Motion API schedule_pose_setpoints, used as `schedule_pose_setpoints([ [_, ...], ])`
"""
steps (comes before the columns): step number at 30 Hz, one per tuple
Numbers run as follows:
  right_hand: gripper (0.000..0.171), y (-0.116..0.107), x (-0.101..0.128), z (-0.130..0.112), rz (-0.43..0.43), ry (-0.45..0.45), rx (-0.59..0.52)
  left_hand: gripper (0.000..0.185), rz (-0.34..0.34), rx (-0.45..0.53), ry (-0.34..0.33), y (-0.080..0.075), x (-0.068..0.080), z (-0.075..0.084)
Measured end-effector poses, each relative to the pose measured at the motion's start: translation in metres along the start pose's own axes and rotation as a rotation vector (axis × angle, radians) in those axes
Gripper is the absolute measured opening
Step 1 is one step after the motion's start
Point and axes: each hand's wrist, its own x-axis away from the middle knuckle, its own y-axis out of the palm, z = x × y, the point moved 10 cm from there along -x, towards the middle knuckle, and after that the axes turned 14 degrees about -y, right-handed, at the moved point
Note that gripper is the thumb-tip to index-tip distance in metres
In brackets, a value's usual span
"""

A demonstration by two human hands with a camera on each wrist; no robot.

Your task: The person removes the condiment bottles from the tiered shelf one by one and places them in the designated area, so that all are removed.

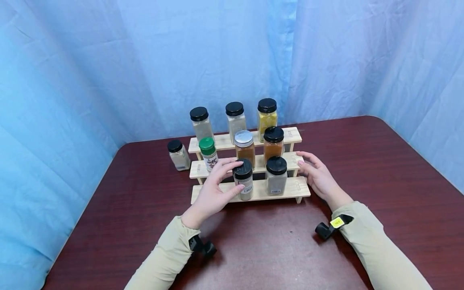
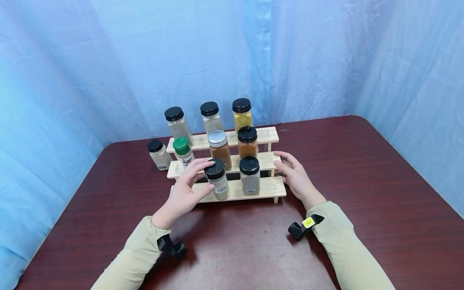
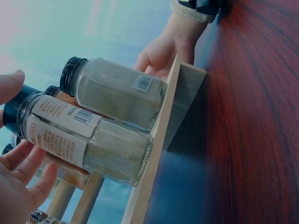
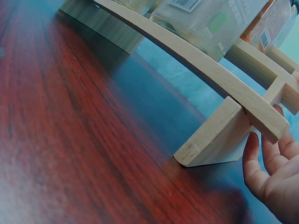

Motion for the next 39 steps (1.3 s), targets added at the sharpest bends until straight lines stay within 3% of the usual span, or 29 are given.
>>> schedule_pose_setpoints([
  [11, 0.021, -0.001, 0.000, -0.001, 0.007, 0.004, 0.018, 0.057, -0.026, 0.073, -0.030, 0.012, 0.000, -0.010],
  [16, 0.022, -0.001, 0.000, -0.001, 0.007, 0.000, 0.018, 0.056, -0.004, 0.074, -0.039, 0.017, 0.000, -0.013],
  [28, 0.021, -0.003, 0.000, 0.003, -0.002, 0.007, 0.030, 0.055, 0.051, 0.029, -0.006, 0.017, 0.002, -0.011],
  [39, 0.022, -0.002, 0.000, 0.002, -0.010, 0.003, 0.020, 0.053, 0.034, 0.048, -0.013, 0.016, 0.001, -0.010],
])
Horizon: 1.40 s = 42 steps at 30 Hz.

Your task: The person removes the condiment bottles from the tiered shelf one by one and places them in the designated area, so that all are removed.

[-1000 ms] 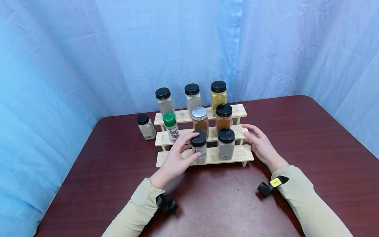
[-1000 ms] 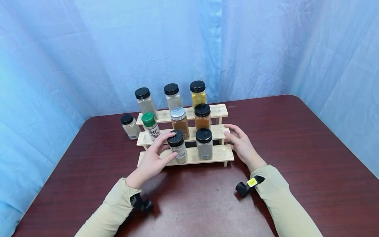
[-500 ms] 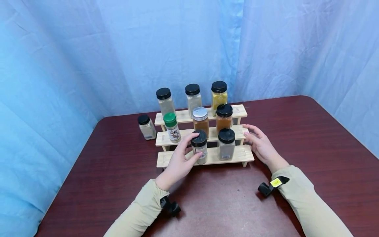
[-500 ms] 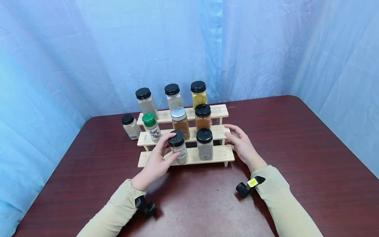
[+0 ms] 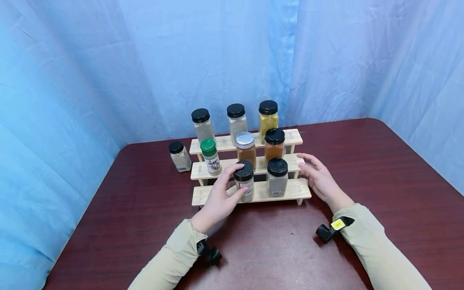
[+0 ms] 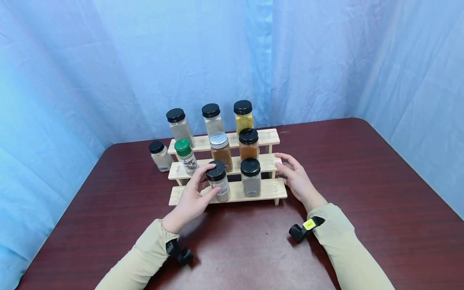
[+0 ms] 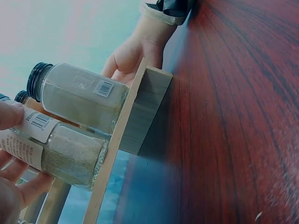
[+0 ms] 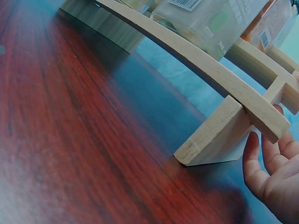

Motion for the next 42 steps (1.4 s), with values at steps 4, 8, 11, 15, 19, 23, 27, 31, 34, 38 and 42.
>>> schedule_pose_setpoints([
  [4, 0.022, 0.000, 0.000, -0.001, 0.000, -0.003, 0.003, 0.053, -0.022, -0.002, 0.006, 0.001, 0.001, 0.000],
  [8, 0.022, 0.000, 0.000, -0.001, 0.001, -0.005, -0.008, 0.053, -0.050, -0.012, 0.021, 0.001, 0.003, 0.002],
  [11, 0.022, 0.000, 0.000, -0.002, 0.000, -0.012, -0.010, 0.052, -0.074, -0.031, 0.043, 0.001, 0.006, 0.004],
  [15, 0.022, -0.001, 0.000, -0.003, 0.001, -0.022, -0.008, 0.053, -0.081, -0.066, 0.078, -0.003, 0.010, 0.007],
  [19, 0.022, -0.001, 0.001, -0.003, 0.005, -0.023, -0.010, 0.054, -0.050, -0.068, 0.113, -0.014, 0.013, 0.012],
  [23, 0.022, 0.000, 0.000, -0.002, 0.007, -0.026, -0.021, 0.056, 0.009, -0.077, 0.152, -0.031, 0.018, 0.016],
  [27, 0.023, 0.000, 0.001, -0.003, 0.014, -0.033, -0.018, 0.059, 0.065, -0.091, 0.149, -0.048, 0.021, 0.014],
  [31, 0.023, -0.001, 0.000, -0.003, 0.021, -0.035, -0.023, 0.061, 0.114, -0.096, 0.129, -0.065, 0.024, 0.009],
  [34, 0.023, 0.000, 0.000, -0.003, 0.019, -0.038, -0.035, 0.061, 0.138, -0.086, 0.131, -0.076, 0.026, 0.006],
  [38, 0.023, 0.001, -0.001, -0.003, 0.020, -0.042, -0.042, 0.061, 0.164, -0.059, 0.137, -0.090, 0.029, 0.002],
  [42, 0.024, 0.001, -0.001, -0.003, 0.024, -0.040, -0.049, 0.062, 0.208, -0.073, 0.135, -0.106, 0.033, -0.002],
])
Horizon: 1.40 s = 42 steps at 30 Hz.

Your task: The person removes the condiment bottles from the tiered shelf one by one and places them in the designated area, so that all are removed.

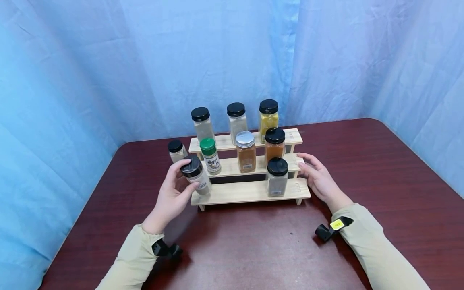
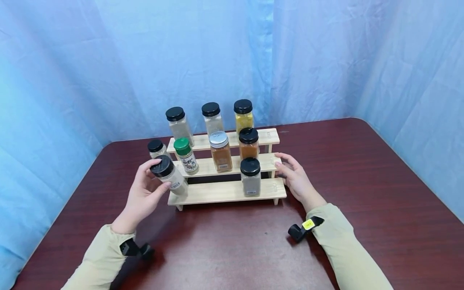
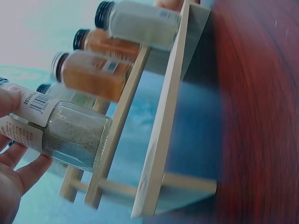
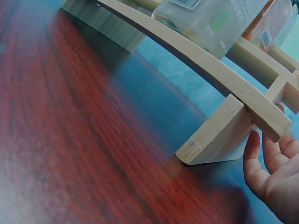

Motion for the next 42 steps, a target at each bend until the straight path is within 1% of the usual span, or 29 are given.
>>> schedule_pose_setpoints([
  [7, 0.023, 0.001, 0.000, 0.001, -0.006, 0.013, 0.016, 0.062, 0.090, -0.019, -0.005, -0.031, 0.001, -0.007],
  [11, 0.023, 0.000, 0.000, 0.001, -0.004, 0.016, 0.021, 0.061, 0.126, -0.041, -0.032, -0.048, -0.001, -0.014],
  [13, 0.023, 0.001, 0.000, 0.001, -0.006, 0.015, 0.018, 0.061, 0.144, -0.066, -0.064, -0.057, -0.003, -0.020],
  [16, 0.023, 0.001, 0.001, 0.001, -0.010, 0.008, 0.010, 0.062, 0.165, -0.096, -0.133, -0.068, -0.006, -0.033],
  [21, 0.023, 0.000, -0.001, -0.002, -0.006, -0.011, 0.005, 0.060, 0.190, -0.138, -0.253, -0.083, -0.014, -0.060],
  [24, 0.023, 0.000, -0.001, -0.001, -0.005, 0.002, 0.016, 0.059, 0.206, -0.159, -0.316, -0.091, -0.016, -0.078],
  [27, 0.023, 0.000, 0.000, 0.001, -0.004, 0.015, 0.023, 0.059, 0.217, -0.169, -0.376, -0.097, -0.019, -0.094],
  [30, 0.023, 0.000, 0.001, 0.001, -0.003, 0.016, 0.028, 0.059, 0.211, -0.161, -0.413, -0.099, -0.023, -0.106],
  [34, 0.024, 0.000, 0.000, 0.000, -0.004, 0.002, 0.023, 0.060, 0.208, -0.139, -0.428, -0.099, -0.033, -0.117],
  [36, 0.024, 0.000, 0.000, -0.001, -0.003, -0.003, 0.017, 0.060, 0.213, -0.147, -0.438, -0.099, -0.036, -0.122],
  [42, 0.024, 0.001, 0.000, -0.001, -0.008, -0.002, 0.010, 0.058, 0.229, -0.151, -0.458, -0.103, -0.043, -0.134],
])
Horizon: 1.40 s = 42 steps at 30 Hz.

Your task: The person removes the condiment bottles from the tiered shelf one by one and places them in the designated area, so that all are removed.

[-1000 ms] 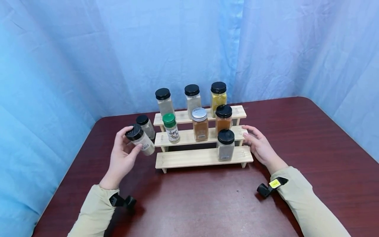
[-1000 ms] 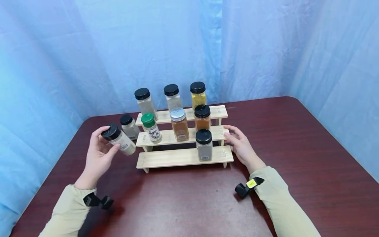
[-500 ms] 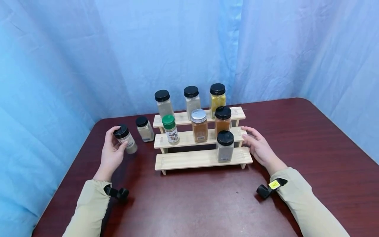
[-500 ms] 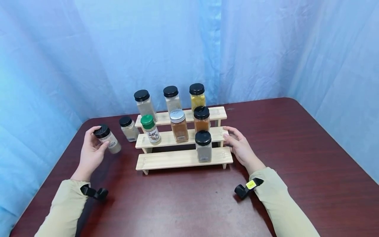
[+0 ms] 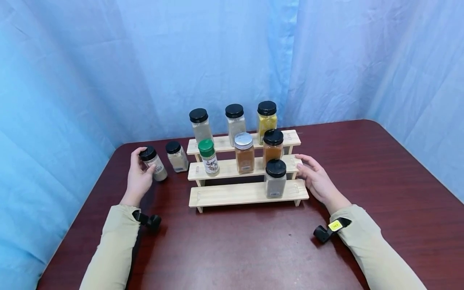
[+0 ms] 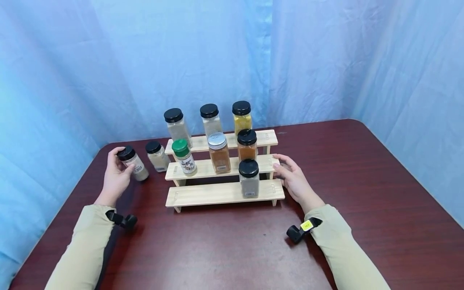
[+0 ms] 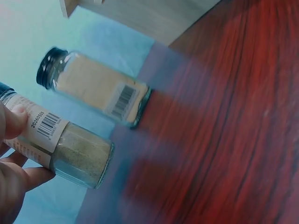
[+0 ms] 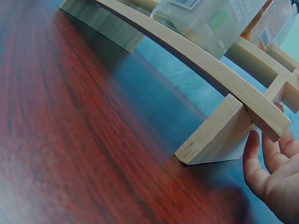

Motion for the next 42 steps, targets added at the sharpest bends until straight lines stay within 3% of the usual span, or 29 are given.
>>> schedule_pose_setpoints([
  [10, 0.023, 0.000, 0.000, 0.000, 0.004, 0.017, 0.005, 0.059, 0.029, -0.052, -0.024, 0.000, -0.015, -0.008],
  [21, 0.023, 0.001, -0.001, -0.002, 0.001, -0.002, 0.007, 0.061, 0.024, -0.039, -0.024, 0.001, -0.019, -0.009],
  [42, 0.023, 0.001, 0.000, -0.001, 0.010, -0.016, -0.015, 0.055, 0.124, -0.120, -0.001, -0.011, -0.031, -0.006],
])
